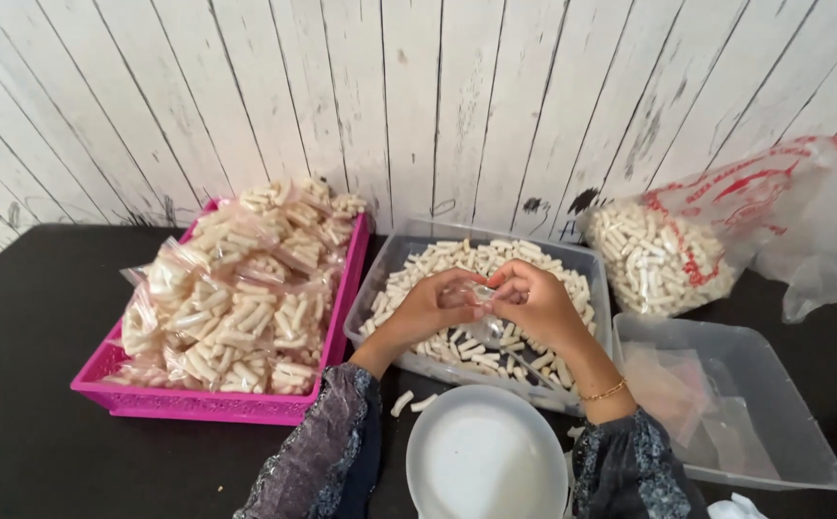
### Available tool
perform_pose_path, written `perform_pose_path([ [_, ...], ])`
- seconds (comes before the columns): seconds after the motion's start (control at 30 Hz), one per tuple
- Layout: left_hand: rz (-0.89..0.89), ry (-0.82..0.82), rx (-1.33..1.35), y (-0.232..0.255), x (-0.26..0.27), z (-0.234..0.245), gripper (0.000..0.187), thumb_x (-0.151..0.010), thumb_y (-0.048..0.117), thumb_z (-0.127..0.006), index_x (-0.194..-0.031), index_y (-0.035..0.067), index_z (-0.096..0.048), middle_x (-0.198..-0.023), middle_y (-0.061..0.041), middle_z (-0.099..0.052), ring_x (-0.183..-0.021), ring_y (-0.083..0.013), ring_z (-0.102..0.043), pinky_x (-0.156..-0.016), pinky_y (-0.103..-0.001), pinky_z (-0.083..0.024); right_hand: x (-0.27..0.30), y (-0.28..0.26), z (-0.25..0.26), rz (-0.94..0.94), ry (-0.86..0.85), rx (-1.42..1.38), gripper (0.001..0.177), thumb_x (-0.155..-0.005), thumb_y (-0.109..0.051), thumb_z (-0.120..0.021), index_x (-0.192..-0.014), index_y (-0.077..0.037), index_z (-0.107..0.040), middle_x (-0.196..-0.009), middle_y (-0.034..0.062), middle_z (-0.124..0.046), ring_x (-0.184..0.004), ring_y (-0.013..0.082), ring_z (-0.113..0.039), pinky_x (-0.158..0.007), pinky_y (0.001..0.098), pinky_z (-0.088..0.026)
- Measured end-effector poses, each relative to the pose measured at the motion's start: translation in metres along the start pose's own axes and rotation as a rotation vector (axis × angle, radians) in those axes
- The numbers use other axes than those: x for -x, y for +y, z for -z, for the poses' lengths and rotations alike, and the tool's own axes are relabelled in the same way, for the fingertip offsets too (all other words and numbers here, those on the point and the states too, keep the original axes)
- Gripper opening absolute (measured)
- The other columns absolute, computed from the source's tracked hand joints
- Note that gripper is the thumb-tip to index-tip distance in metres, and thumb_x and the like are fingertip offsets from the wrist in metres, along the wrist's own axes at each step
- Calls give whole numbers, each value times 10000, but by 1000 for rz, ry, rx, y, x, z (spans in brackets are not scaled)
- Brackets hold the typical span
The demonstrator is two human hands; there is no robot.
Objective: A person is manually portioning and weighing small snacks into plastic bags using a spoon and a digital scale.
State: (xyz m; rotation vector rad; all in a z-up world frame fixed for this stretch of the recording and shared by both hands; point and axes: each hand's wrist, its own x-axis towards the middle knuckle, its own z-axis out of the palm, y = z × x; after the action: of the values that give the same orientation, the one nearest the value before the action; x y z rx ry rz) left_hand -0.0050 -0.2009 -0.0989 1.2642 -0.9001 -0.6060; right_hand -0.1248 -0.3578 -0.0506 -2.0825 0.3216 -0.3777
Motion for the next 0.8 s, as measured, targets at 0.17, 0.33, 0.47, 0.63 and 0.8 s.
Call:
perform_pose_path([
  [0.17, -19, 141, -30, -8, -1, 6, 239, -836, 122, -812, -1067, 79, -765, -795, -19, -676, -679, -65, -647, -643, -208, -561, -11, 28, -4, -37, 16, 229, 241, -820, -267, -772, -1015, -131, -731, -888, 92, -781, -839, 228, -732, -755, 357, -556],
  [0.33, 140, 324, 128, -34, -7, 17, 159, -980, 160, -607, -955, 34, -702, -679, -43, -619, -528, -76, -588, -477, -184, -490, -5, 42, 1, -285, -290, 794, 342, -859, -451, -729, -902, -112, -757, -895, 102, -757, -930, 294, -718, -851, 425, -539],
  [0.47, 71, 310, 86, -41, -14, 24, 147, -987, 203, -629, -971, 79, -706, -737, -19, -671, -634, -57, -619, -600, -192, -506, -22, 98, -2, -300, -446, 877, 375, -798, -458, -777, -620, -153, -650, -580, 43, -585, -612, 227, -562, -637, 379, -484],
  [0.63, 102, 323, 167, -24, -6, 21, 105, -946, 164, -622, -1013, 112, -684, -845, 2, -678, -755, -67, -650, -679, -212, -556, -6, 57, 13, -324, -394, 857, 281, -839, -370, -666, -932, -138, -792, -952, 128, -761, -1004, 356, -703, -876, 470, -536],
  [0.8, 64, 324, 131, -30, -9, 22, 134, -868, 190, -781, -960, 115, -717, -812, 39, -665, -708, -42, -633, -640, -172, -554, 7, 23, 34, -250, -188, 825, 263, -894, -335, -573, -967, -162, -757, -925, 116, -763, -973, 364, -709, -830, 463, -552],
])
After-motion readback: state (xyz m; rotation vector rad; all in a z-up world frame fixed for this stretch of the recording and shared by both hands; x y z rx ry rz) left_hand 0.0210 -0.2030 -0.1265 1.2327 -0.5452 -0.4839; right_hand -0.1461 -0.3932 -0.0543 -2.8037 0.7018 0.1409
